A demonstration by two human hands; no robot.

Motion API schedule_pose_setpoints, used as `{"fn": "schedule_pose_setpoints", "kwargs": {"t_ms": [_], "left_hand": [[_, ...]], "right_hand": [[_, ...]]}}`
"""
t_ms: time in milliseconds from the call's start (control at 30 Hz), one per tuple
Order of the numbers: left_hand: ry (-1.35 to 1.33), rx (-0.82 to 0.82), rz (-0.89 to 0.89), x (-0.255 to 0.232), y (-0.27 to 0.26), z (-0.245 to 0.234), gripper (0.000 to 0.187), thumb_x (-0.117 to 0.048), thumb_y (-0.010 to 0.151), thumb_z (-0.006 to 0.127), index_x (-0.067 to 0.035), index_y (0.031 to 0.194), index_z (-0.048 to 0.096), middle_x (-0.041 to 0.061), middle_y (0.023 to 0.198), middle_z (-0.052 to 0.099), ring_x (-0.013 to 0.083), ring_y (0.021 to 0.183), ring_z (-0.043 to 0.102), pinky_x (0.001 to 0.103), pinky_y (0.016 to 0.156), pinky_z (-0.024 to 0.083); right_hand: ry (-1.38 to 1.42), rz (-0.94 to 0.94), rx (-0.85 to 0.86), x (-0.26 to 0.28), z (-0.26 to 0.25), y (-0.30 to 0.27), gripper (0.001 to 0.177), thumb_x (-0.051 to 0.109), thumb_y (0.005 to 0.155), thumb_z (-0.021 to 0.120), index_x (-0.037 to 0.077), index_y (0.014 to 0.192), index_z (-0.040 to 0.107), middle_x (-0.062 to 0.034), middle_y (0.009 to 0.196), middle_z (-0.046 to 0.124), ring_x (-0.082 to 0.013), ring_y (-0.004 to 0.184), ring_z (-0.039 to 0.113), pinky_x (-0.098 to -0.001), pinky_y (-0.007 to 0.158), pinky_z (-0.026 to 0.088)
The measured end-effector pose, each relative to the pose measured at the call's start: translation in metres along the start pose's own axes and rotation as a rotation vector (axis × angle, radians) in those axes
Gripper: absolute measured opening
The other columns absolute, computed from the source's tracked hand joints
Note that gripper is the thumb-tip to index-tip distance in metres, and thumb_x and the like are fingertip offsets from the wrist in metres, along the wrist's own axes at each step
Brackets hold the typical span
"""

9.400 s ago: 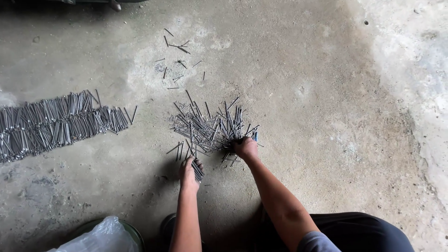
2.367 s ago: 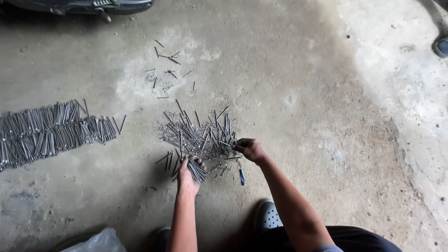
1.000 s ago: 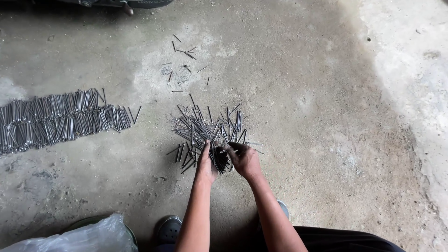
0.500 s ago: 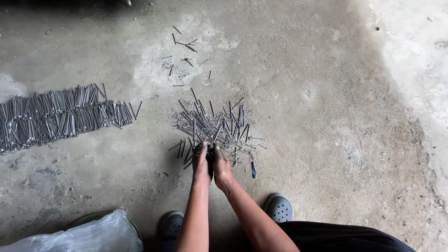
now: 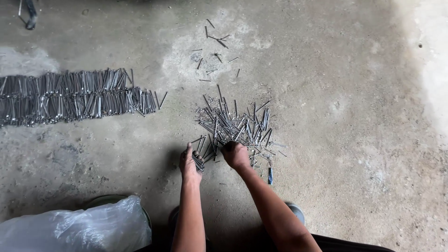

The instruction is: The person sits on a concrete floor and sorts a pile of loose nails by hand, gathering them into a neat stack. The person repeatedly picks up handfuls of nails, aligns them, and places them into a growing organized pile to the left.

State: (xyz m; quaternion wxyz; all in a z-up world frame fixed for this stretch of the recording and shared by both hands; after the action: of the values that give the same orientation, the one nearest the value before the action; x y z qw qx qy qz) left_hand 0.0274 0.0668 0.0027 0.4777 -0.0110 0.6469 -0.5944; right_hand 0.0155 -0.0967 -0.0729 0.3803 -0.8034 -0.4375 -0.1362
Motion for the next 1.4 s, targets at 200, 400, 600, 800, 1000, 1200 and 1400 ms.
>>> {"fn": "schedule_pose_setpoints", "kwargs": {"t_ms": [200, 400, 600, 800, 1000, 1200, 1400], "left_hand": [[0.538, -0.105, 0.387, 0.024, 0.083, -0.040, 0.030, -0.033, 0.074, 0.095, -0.018, 0.091, 0.075, 0.006, 0.072, 0.063, 0.0174, 0.065, 0.063, 0.029, 0.055, 0.052], [1.392, -0.108, 0.409, -0.024, 0.060, 0.008, 0.052, -0.055, 0.073, 0.085, -0.025, 0.115, 0.076, 0.007, 0.098, 0.078, 0.0309, 0.103, 0.074, 0.044, 0.089, 0.059], [1.674, -0.032, 0.461, 0.076, 0.159, -0.029, 0.041, -0.052, 0.085, 0.076, -0.021, 0.112, 0.074, 0.006, 0.101, 0.078, 0.0288, 0.103, 0.075, 0.046, 0.091, 0.059], [1.675, 0.037, 0.529, 0.037, 0.071, -0.004, 0.026, -0.032, 0.090, 0.072, -0.017, 0.111, 0.073, 0.007, 0.094, 0.079, 0.0293, 0.097, 0.077, 0.046, 0.085, 0.061], [1.601, 0.075, 0.393, -0.015, -0.041, 0.038, 0.070, -0.046, 0.093, 0.073, -0.011, 0.149, 0.050, 0.021, 0.107, 0.077, 0.0360, 0.103, 0.076, 0.049, 0.087, 0.060], [1.689, 0.162, 0.410, 0.016, -0.035, 0.021, 0.063, -0.036, 0.091, 0.077, -0.011, 0.144, 0.053, 0.018, 0.107, 0.077, 0.0337, 0.103, 0.075, 0.047, 0.085, 0.060], [1.782, 0.116, 0.485, 0.099, 0.062, -0.023, 0.025, -0.036, 0.088, 0.072, -0.020, 0.107, 0.071, 0.006, 0.092, 0.078, 0.0287, 0.096, 0.077, 0.043, 0.082, 0.061]], "right_hand": [[-0.016, 0.180, 0.118, 0.049, 0.017, 0.004, 0.050, 0.059, 0.077, 0.077, 0.022, 0.110, 0.078, -0.0107, 0.095, 0.079, -0.0352, 0.097, 0.075, -0.0474, 0.087, 0.063], [0.055, 0.162, 0.002, 0.066, -0.018, 0.012, 0.046, 0.056, 0.085, 0.068, 0.015, 0.103, 0.078, -0.0179, 0.095, 0.078, -0.0397, 0.098, 0.074, -0.0520, 0.086, 0.061], [-0.093, 0.188, 0.088, 0.004, 0.048, 0.088, 0.044, 0.049, 0.082, 0.069, 0.013, 0.106, 0.079, -0.0183, 0.097, 0.078, -0.0395, 0.099, 0.074, -0.0491, 0.089, 0.062], [-0.102, 0.131, 0.099, 0.010, 0.009, 0.067, 0.044, 0.046, 0.077, 0.077, 0.015, 0.108, 0.079, -0.0214, 0.099, 0.077, -0.0420, 0.097, 0.074, -0.0509, 0.086, 0.062], [-0.263, -0.254, -0.044, 0.023, -0.091, 0.044, 0.045, 0.023, 0.093, 0.064, 0.013, 0.137, 0.058, -0.0202, 0.120, 0.059, -0.0445, 0.117, 0.062, -0.0523, 0.094, 0.058], [-0.470, -0.411, 0.135, 0.031, -0.130, 0.023, 0.052, 0.025, 0.084, 0.074, 0.013, 0.133, 0.062, -0.0209, 0.132, 0.055, -0.0431, 0.116, 0.067, -0.0459, 0.119, 0.042], [-0.529, -0.538, 0.084, -0.016, -0.098, 0.053, 0.028, 0.024, 0.093, 0.058, 0.015, 0.116, 0.070, -0.0133, 0.118, 0.061, -0.0350, 0.117, 0.065, -0.0420, 0.104, 0.056]]}}
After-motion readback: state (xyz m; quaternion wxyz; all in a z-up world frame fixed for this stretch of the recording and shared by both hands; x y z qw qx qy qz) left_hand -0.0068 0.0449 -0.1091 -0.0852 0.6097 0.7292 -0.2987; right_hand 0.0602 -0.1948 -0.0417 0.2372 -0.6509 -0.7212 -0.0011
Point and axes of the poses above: each hand's wrist, its own y-axis towards the middle knuckle, its own z-axis out of the palm, x = y × z, the point moved 1 cm from there along y, towards the middle knuckle
